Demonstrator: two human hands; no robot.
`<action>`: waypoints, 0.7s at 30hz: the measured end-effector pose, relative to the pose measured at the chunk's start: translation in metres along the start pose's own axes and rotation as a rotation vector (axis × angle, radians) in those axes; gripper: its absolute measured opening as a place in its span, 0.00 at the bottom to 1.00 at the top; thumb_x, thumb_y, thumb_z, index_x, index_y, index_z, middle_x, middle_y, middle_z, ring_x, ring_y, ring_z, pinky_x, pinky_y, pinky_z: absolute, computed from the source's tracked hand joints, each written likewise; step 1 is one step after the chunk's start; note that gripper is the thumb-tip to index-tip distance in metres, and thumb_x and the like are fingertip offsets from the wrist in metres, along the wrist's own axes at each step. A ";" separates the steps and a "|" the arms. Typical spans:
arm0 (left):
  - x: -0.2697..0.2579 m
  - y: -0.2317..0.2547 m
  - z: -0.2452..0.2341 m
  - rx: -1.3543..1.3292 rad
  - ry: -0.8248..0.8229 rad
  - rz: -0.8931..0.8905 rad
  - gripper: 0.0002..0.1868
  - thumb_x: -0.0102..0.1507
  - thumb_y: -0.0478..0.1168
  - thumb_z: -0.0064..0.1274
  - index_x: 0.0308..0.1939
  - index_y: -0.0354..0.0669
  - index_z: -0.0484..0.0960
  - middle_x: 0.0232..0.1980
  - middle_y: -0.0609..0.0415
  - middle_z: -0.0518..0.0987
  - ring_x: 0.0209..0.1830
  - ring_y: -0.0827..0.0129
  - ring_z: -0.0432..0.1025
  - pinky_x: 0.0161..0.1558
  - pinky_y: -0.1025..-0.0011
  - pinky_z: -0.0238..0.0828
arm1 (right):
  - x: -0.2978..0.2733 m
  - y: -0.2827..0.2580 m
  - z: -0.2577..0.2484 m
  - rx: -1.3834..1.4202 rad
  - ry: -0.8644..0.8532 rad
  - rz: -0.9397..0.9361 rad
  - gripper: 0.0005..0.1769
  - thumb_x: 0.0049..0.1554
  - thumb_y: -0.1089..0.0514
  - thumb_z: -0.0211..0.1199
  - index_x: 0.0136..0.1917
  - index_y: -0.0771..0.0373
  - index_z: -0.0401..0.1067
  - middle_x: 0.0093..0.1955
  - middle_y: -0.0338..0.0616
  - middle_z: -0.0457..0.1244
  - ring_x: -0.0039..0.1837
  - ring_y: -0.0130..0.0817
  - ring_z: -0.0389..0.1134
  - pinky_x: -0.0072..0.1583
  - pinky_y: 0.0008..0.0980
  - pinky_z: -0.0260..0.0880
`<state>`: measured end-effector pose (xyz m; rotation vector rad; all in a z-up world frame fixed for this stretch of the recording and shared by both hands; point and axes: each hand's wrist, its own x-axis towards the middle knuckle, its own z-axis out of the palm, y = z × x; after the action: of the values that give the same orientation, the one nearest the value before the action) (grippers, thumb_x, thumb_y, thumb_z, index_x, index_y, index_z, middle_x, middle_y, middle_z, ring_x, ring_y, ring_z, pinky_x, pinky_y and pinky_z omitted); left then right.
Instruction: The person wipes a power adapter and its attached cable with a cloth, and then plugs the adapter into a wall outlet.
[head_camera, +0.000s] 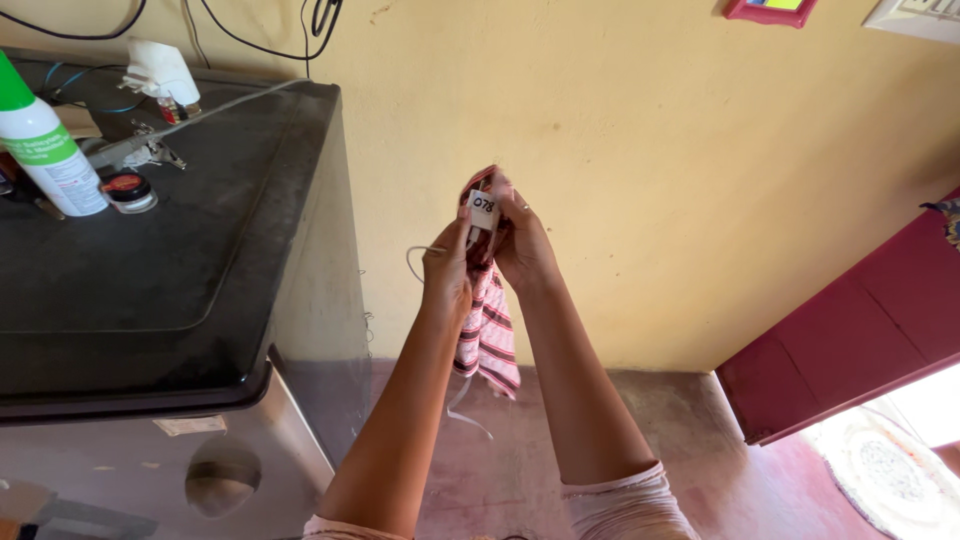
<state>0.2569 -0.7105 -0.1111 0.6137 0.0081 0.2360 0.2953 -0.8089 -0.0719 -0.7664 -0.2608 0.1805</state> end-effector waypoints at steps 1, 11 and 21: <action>-0.004 0.005 0.000 0.043 -0.027 0.041 0.20 0.67 0.48 0.60 0.51 0.32 0.85 0.43 0.49 0.85 0.35 0.73 0.79 0.34 0.75 0.76 | -0.002 -0.002 0.002 -0.121 -0.046 -0.020 0.07 0.66 0.60 0.57 0.52 0.66 0.72 0.44 0.45 0.68 0.43 0.34 0.69 0.42 0.35 0.68; 0.001 0.018 -0.007 -0.095 -0.143 0.034 0.30 0.67 0.59 0.45 0.57 0.34 0.75 0.47 0.50 0.84 0.42 0.71 0.80 0.37 0.73 0.81 | 0.004 0.006 0.016 -0.295 0.145 -0.087 0.03 0.58 0.67 0.65 0.45 0.71 0.76 0.38 0.46 0.69 0.34 0.30 0.68 0.35 0.29 0.66; 0.040 0.020 -0.012 -0.049 0.332 -0.170 0.32 0.68 0.62 0.48 0.53 0.32 0.75 0.45 0.48 0.76 0.40 0.66 0.73 0.42 0.61 0.80 | 0.010 0.026 0.002 -1.273 0.528 -0.431 0.17 0.57 0.54 0.70 0.36 0.72 0.77 0.29 0.53 0.67 0.30 0.33 0.63 0.37 0.33 0.64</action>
<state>0.2902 -0.6789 -0.1065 0.5163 0.3718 0.1707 0.3021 -0.7870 -0.0874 -1.9409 0.0034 -0.6683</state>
